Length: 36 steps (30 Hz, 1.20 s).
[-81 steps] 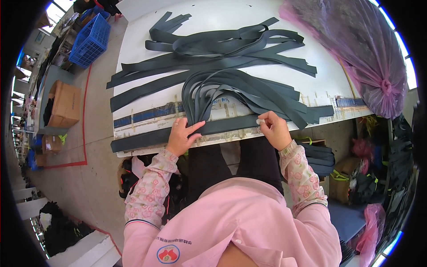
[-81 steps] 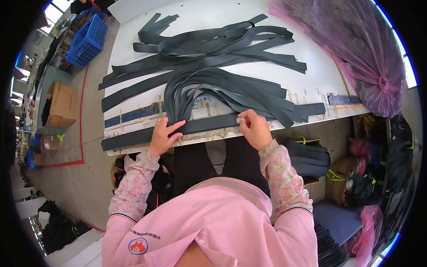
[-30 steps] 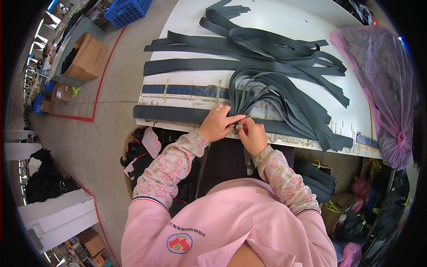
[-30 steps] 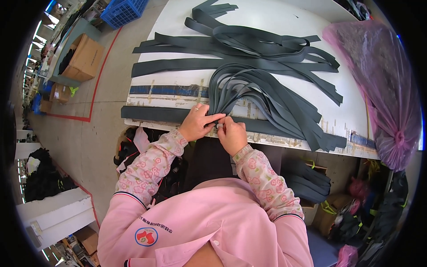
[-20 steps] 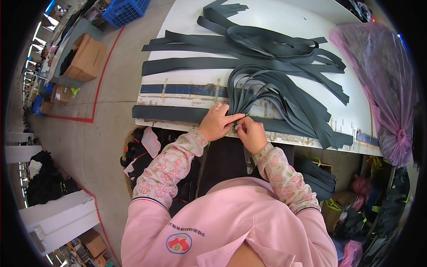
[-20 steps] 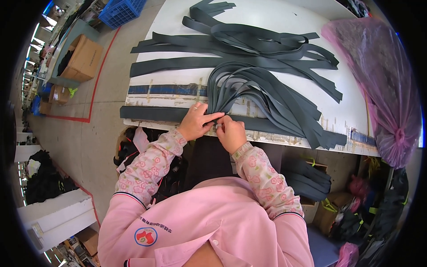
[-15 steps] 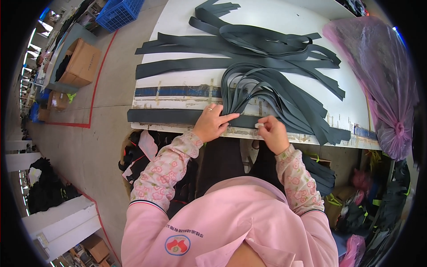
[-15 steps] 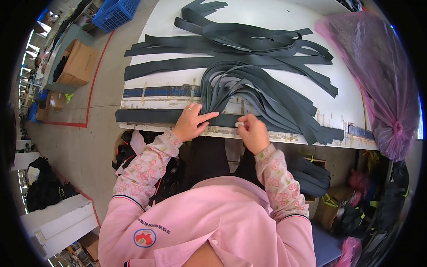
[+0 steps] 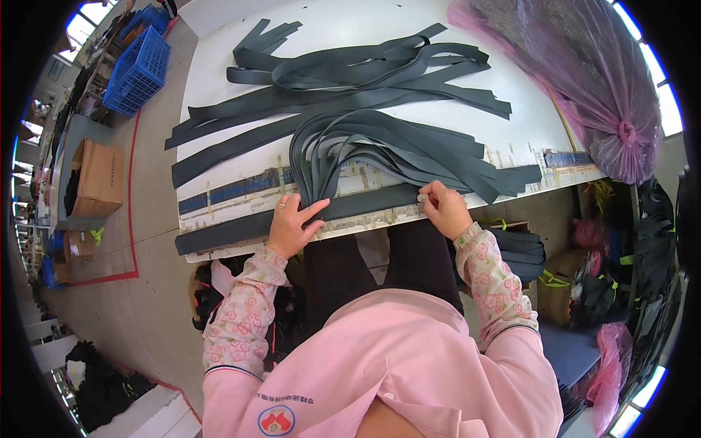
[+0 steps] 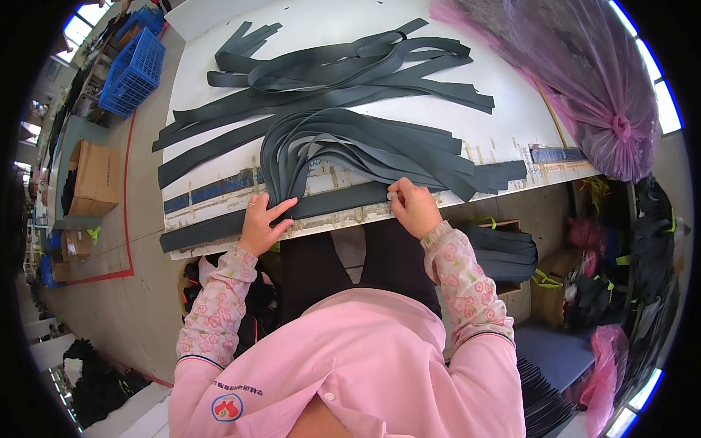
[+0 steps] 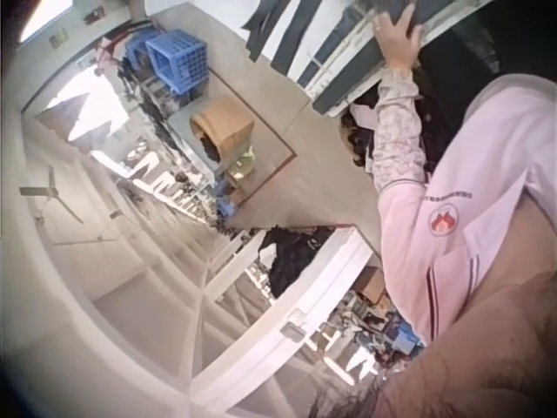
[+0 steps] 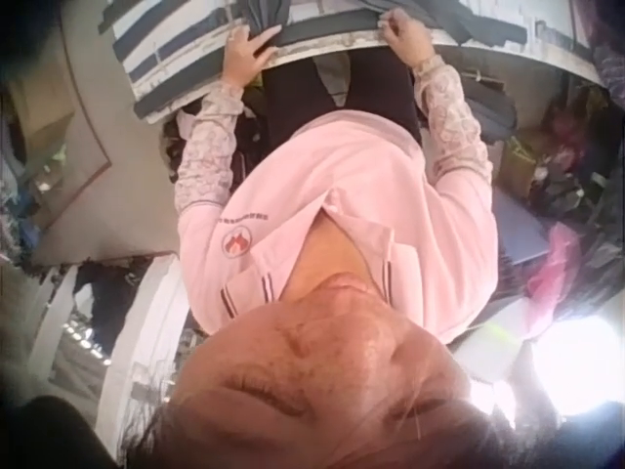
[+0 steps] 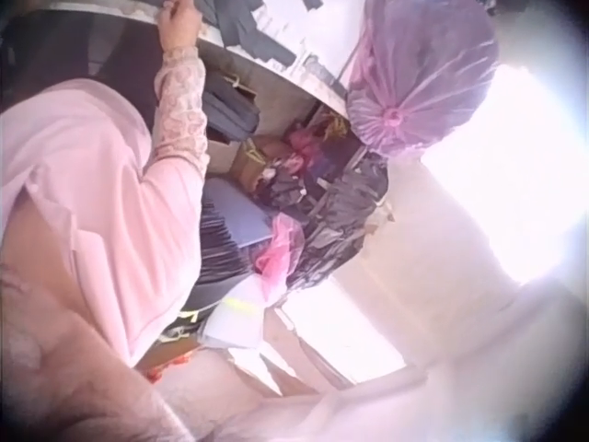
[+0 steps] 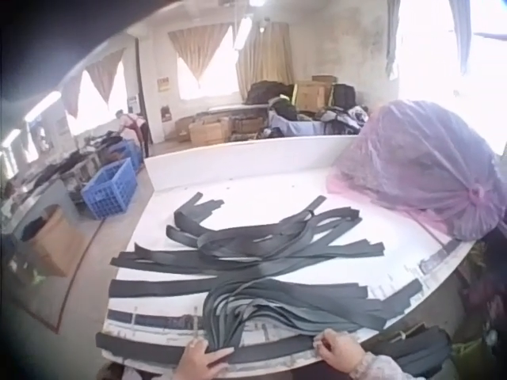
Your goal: Organizing and counting black fabric straps at a factory workstation.
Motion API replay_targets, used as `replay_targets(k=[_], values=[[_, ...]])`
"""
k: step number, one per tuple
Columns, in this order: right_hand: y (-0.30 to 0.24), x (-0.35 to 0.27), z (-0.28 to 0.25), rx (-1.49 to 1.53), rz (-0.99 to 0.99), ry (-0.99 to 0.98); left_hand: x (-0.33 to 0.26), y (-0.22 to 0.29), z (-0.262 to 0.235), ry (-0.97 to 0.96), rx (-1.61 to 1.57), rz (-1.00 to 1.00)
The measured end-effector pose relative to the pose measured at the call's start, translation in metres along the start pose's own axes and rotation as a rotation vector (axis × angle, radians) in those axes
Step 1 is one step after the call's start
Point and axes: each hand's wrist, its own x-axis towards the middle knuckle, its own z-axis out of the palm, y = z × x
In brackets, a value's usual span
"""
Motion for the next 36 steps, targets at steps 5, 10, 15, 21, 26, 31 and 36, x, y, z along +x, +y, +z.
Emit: replay_targets(k=[5,10,15,21,26,31,36], values=[[0.010,0.001,0.008,-0.077,-0.040,0.037,0.004,0.001,0.002,0.017,-0.004,0.002],[0.006,0.012,0.005,-0.117,-0.082,-0.025,0.009,-0.011,0.001,0.059,0.002,0.050],[-0.031,0.013,0.007,0.199,-0.040,-0.055,0.002,-0.006,-0.020,0.057,0.047,0.016],[-0.042,-0.010,0.053,0.466,0.144,-0.751,0.000,0.005,0.004,0.084,-0.038,0.077],[-0.081,0.033,0.038,-0.033,-0.165,-0.414,-0.003,0.015,-0.001,0.045,0.068,0.079],[-0.092,0.044,0.082,0.065,-0.126,-0.149,0.010,0.000,0.002,0.063,0.091,0.084],[-0.094,0.035,0.139,0.230,-0.226,0.010,-0.003,-0.011,-0.008,0.106,0.090,0.055]])
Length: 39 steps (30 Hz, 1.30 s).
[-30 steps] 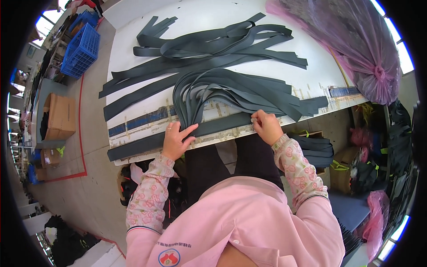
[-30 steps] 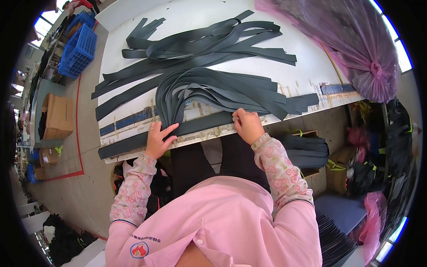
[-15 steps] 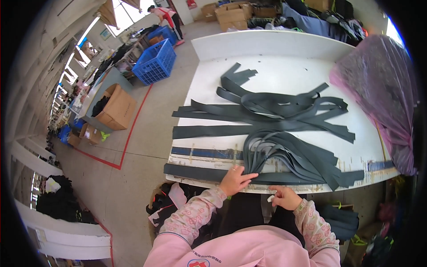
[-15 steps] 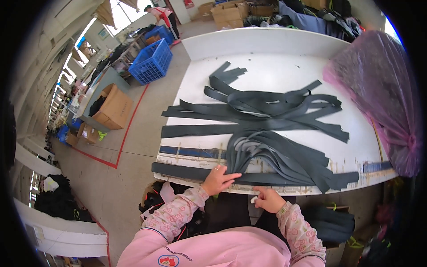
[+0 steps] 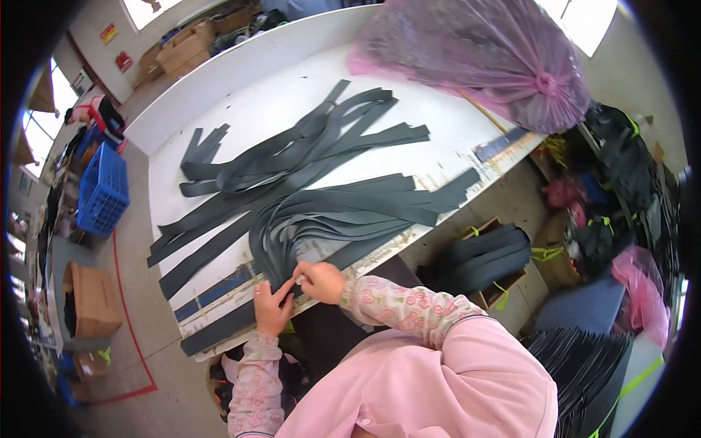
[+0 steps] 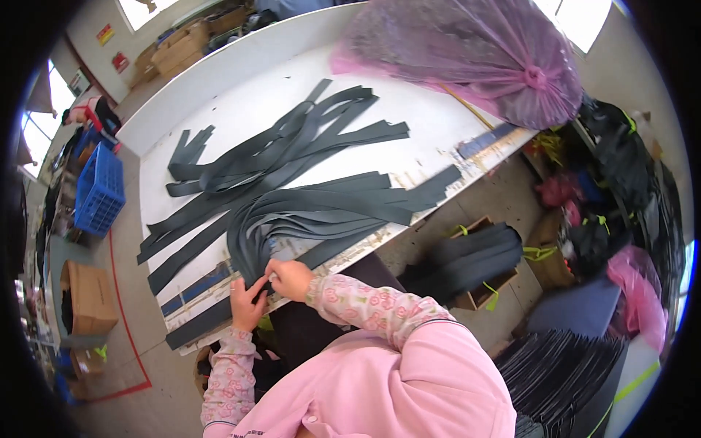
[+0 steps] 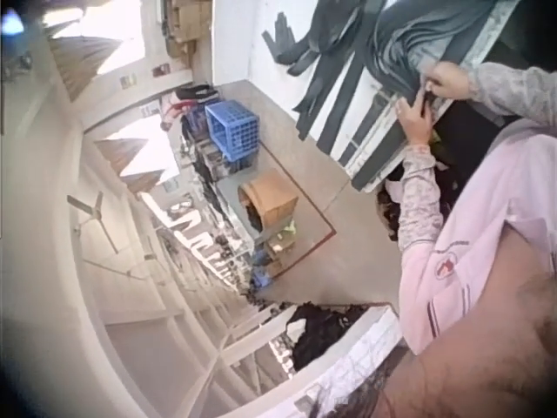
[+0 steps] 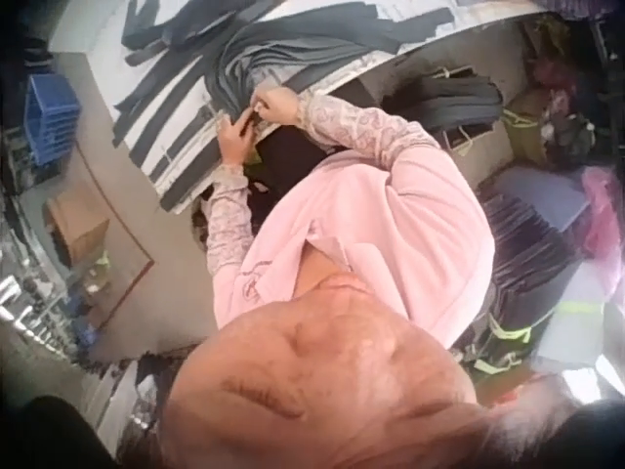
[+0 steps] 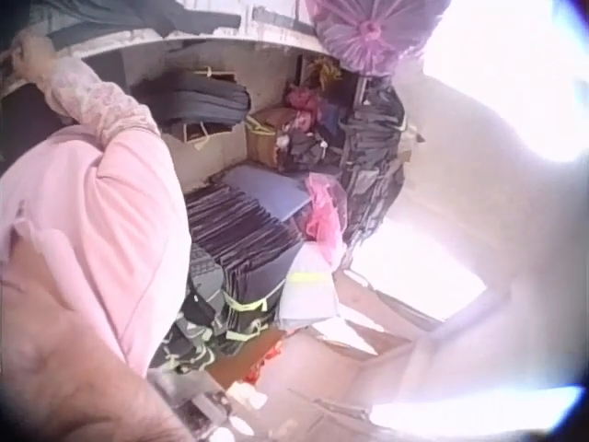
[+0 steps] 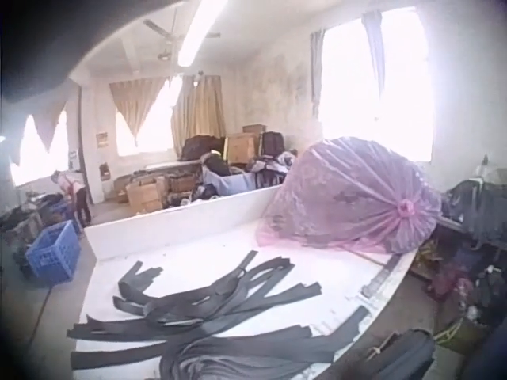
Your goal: Organizing and counting black fabric straps at a factory workstation.
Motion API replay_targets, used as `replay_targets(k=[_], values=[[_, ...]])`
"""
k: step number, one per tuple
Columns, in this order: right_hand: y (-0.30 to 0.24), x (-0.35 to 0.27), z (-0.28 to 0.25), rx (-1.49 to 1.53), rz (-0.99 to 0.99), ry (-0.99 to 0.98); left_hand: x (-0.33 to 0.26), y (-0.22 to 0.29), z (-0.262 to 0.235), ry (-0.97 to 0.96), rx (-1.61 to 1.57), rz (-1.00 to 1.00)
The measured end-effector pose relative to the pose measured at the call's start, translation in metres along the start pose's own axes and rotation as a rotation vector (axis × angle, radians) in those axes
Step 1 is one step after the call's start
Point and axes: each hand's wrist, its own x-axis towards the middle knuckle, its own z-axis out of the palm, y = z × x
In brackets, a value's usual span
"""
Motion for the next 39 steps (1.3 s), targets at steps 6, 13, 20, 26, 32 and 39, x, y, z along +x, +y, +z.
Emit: replay_targets(k=[6,13,20,26,32,39], values=[[0.017,-0.016,0.002,-0.024,0.074,0.039,0.010,0.006,0.015,-0.024,-0.085,0.027],[0.008,-0.024,0.006,-0.034,0.045,-0.025,-0.004,0.010,0.007,-0.019,-0.020,-0.004],[0.007,-0.016,-0.017,-0.012,0.126,-0.061,0.018,0.013,0.012,-0.008,-0.028,0.037],[0.003,-0.018,0.000,-0.073,0.126,-0.167,0.004,0.006,0.010,-0.010,-0.096,-0.025],[-0.002,-0.022,0.010,-0.220,0.038,-0.155,0.001,0.006,0.010,0.006,-0.102,-0.019],[-0.001,-0.023,0.018,-0.289,0.014,-0.108,0.004,0.005,0.012,0.006,-0.097,-0.015]])
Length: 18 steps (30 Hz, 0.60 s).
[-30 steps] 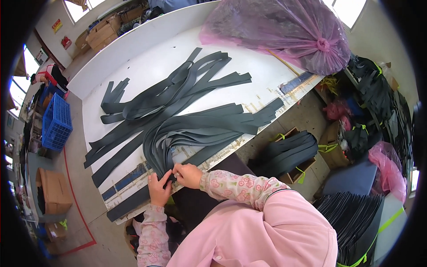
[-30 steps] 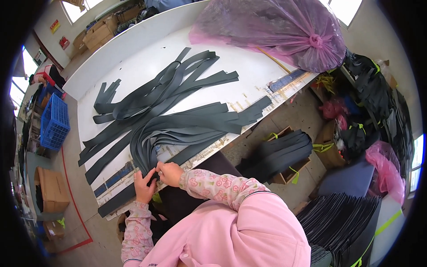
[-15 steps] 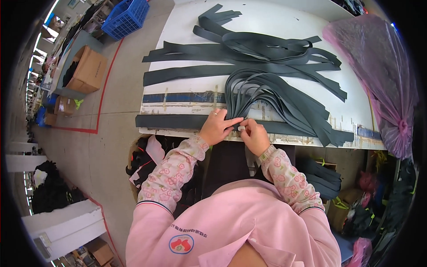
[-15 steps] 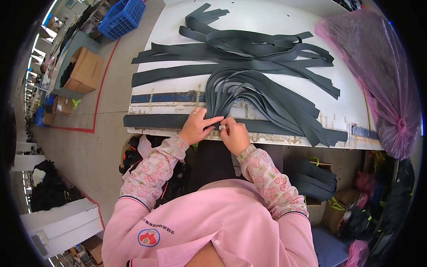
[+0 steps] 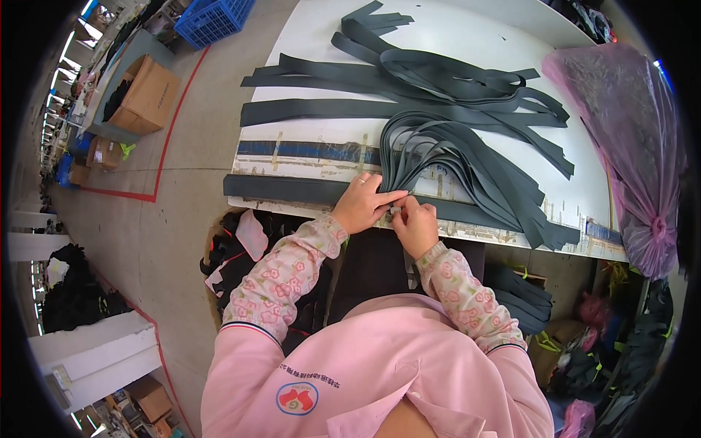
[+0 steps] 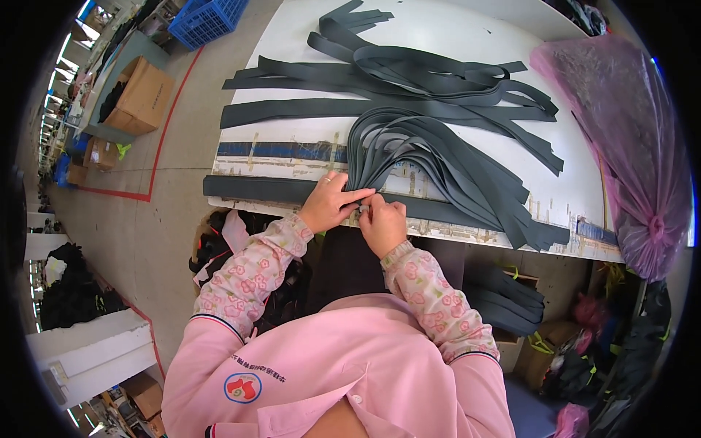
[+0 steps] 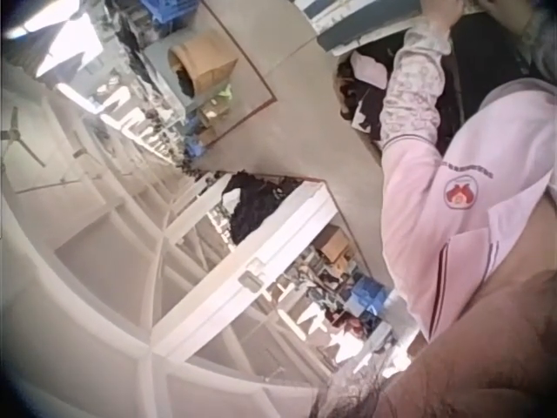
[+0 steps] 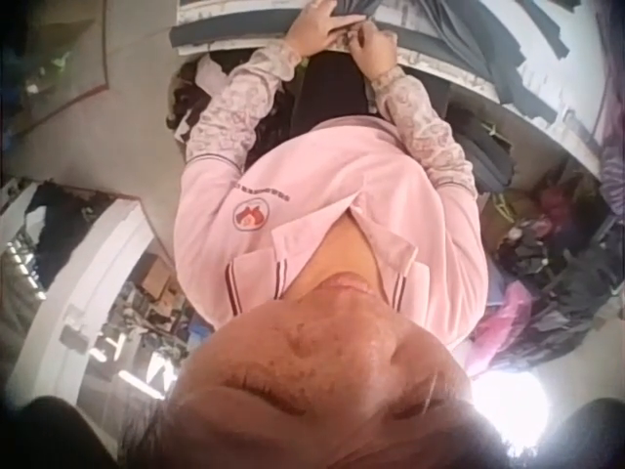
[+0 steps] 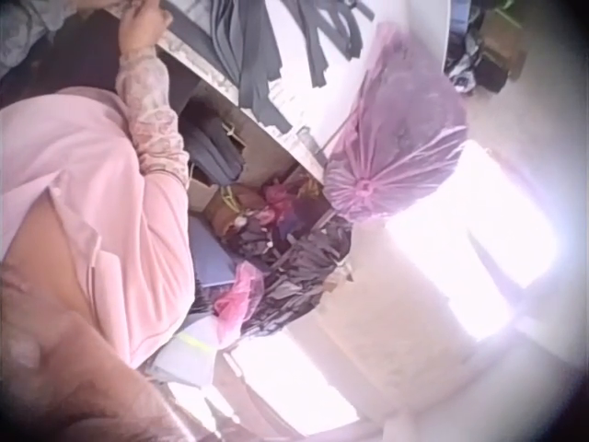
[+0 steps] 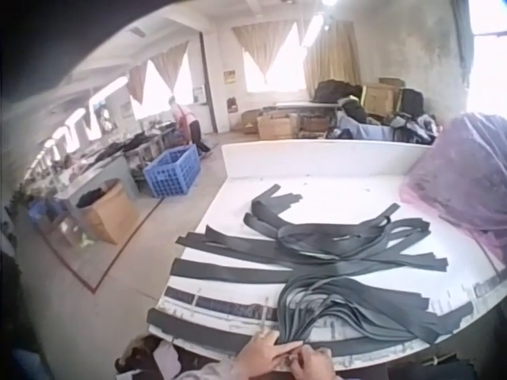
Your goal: Organizing and counting black fabric straps at a factory workstation.
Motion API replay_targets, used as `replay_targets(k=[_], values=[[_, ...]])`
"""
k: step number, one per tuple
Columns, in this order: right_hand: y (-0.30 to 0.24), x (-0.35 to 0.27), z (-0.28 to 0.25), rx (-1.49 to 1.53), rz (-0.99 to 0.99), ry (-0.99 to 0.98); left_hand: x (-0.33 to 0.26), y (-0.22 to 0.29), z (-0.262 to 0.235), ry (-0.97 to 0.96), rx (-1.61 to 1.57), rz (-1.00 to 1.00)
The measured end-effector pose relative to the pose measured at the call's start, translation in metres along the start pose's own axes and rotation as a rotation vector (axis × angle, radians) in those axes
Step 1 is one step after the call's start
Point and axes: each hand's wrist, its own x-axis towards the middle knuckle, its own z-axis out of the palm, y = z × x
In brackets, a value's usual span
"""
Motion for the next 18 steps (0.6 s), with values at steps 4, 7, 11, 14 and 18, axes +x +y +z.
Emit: replay_targets(k=[4,7,11,14,18], values=[[0.007,-0.001,-0.006,-0.008,-0.066,-0.034,0.001,0.000,0.002,-0.005,0.009,0.007],[0.008,-0.003,-0.040,0.238,0.211,-0.055,-0.002,0.001,0.000,-0.002,-0.025,-0.001],[0.075,-0.020,-0.095,0.285,0.253,0.089,0.001,0.005,-0.006,-0.043,-0.005,0.001],[0.101,-0.034,-0.133,0.192,0.258,0.111,0.001,0.007,-0.010,-0.078,0.017,-0.017],[0.105,-0.042,-0.144,0.096,0.240,0.053,0.001,0.006,-0.010,-0.098,0.034,-0.039]])
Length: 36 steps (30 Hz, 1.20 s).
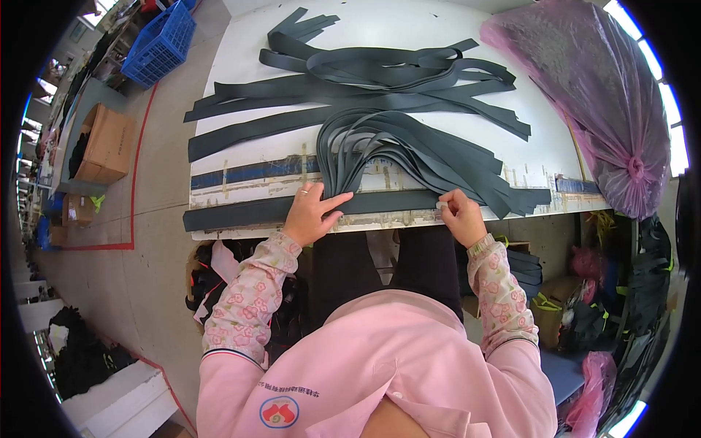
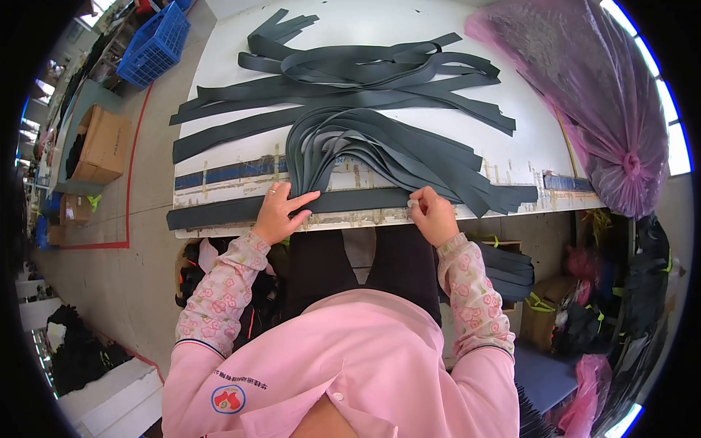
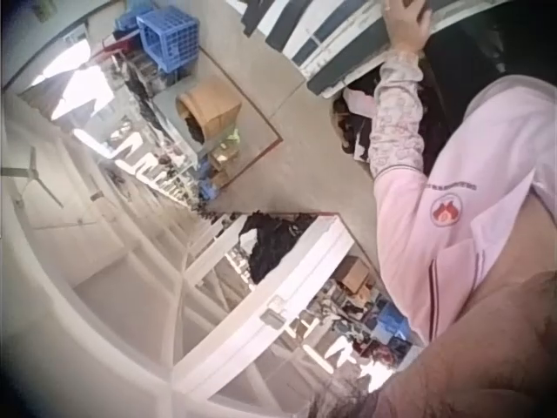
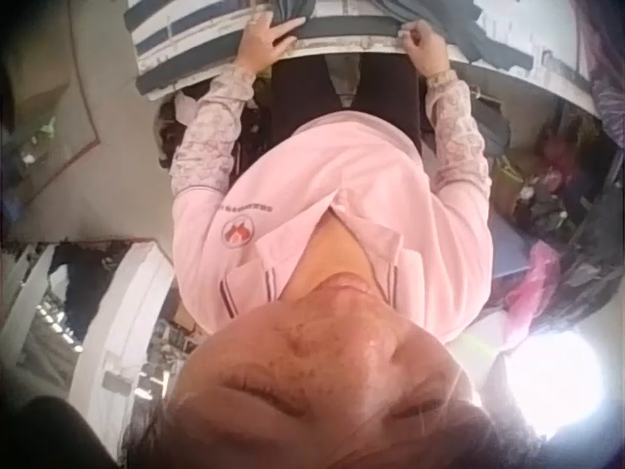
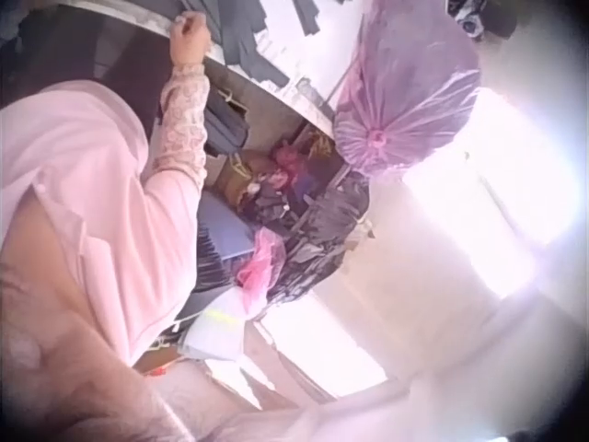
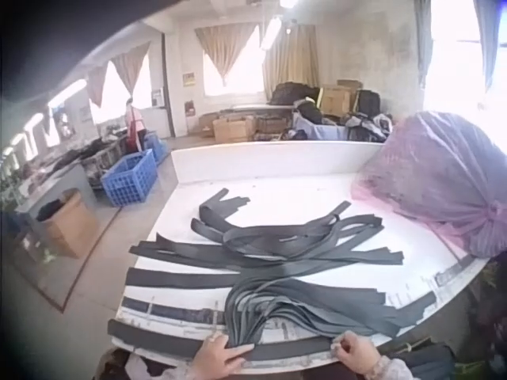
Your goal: Organizing and counting black fabric straps at a factory workstation.
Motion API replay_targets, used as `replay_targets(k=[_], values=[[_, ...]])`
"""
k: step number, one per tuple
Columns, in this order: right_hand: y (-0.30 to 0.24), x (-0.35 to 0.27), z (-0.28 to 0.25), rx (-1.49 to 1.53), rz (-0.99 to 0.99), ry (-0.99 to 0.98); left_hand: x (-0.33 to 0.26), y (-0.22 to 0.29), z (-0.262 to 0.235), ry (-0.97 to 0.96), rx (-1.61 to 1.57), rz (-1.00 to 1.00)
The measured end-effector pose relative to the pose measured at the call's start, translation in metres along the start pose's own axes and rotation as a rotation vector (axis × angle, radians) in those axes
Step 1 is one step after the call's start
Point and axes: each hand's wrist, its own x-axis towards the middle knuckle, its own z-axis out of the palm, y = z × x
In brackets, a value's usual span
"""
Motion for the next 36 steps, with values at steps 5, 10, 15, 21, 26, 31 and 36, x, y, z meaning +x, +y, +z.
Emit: replay_targets(k=[5,10,15,21,26,31,36], values=[[-0.010,-0.003,0.000,-0.039,-0.008,0.024,0.001,-0.001,0.000,-0.017,-0.001,-0.006],[-0.008,-0.003,0.003,-0.033,-0.024,0.053,0.000,-0.004,0.003,-0.011,-0.015,0.009],[0.000,-0.001,0.007,-0.090,-0.058,0.065,0.001,-0.002,0.002,-0.009,-0.023,0.003],[-0.027,-0.006,-0.001,0.108,0.064,0.058,0.007,0.000,0.006,-0.032,-0.028,0.016],[-0.045,-0.013,0.058,0.282,-0.024,-0.459,0.003,0.001,0.000,0.042,-0.003,0.060],[-0.085,0.020,0.058,0.251,-0.076,-0.531,0.004,0.002,0.004,0.072,-0.018,0.048],[-0.086,0.040,0.098,-0.053,-0.250,-0.049,-0.004,-0.003,-0.001,0.063,0.061,0.092]])
